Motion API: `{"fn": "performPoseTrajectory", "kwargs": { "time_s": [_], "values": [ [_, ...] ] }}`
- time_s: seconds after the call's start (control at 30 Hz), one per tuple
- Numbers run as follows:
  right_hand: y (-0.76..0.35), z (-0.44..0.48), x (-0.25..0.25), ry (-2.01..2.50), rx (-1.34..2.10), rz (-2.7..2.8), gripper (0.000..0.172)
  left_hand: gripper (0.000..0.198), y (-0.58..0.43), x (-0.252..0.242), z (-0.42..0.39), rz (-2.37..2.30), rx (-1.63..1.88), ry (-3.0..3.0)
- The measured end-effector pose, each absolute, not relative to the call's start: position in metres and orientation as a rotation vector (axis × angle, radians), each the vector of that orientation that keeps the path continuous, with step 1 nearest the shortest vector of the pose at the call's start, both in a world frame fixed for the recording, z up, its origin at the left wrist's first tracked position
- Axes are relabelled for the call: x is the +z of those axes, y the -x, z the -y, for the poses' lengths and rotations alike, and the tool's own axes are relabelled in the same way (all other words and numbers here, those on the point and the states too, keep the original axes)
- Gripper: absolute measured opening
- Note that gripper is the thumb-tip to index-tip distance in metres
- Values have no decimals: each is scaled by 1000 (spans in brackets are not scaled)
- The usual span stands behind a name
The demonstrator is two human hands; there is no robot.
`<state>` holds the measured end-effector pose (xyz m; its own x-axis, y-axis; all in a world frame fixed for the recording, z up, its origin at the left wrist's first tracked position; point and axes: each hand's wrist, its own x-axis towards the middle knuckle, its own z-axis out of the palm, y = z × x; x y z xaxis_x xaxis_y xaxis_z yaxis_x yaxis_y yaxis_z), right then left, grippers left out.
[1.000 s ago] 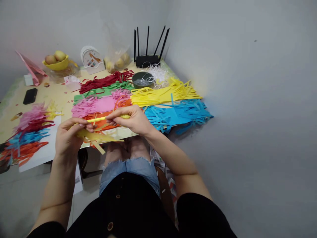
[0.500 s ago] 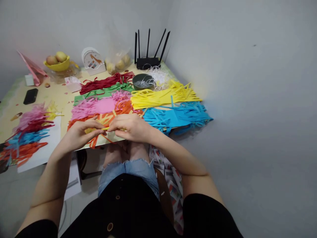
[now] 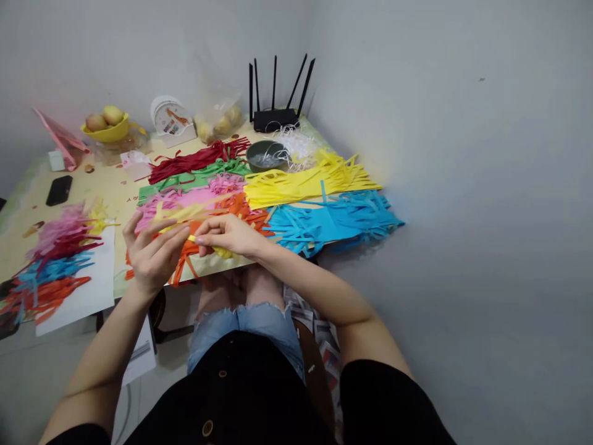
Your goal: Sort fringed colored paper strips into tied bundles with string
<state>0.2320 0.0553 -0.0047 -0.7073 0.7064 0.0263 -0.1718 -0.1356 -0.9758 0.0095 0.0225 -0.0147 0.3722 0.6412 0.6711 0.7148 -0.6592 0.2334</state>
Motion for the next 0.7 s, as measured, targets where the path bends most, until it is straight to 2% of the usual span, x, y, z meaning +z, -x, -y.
{"fn": "performPoseTrajectory", "kwargs": {
  "time_s": [0.1,0.23,0.37,0.47,0.6,0.7],
  "values": [
    [-223,-55,-11,584,1860,1403,38,14,-20,-23,-22,1269,-1315,2358],
    [-214,-64,-7,451,1726,1427,38,12,-43,-26,-20,1518,-1774,2171],
    [-206,-74,1,555,1408,1551,21,25,-59,-28,-28,1851,-2195,2066],
    [-199,-78,1,647,1172,1698,11,27,-64,-31,-45,1925,-2342,1899],
    [-207,-123,-4,644,815,2009,17,17,-53,-20,-59,1825,-2446,1632],
    [-241,-203,-7,1074,533,2053,26,14,-31,4,-47,1616,-2591,1635]
  ]
}}
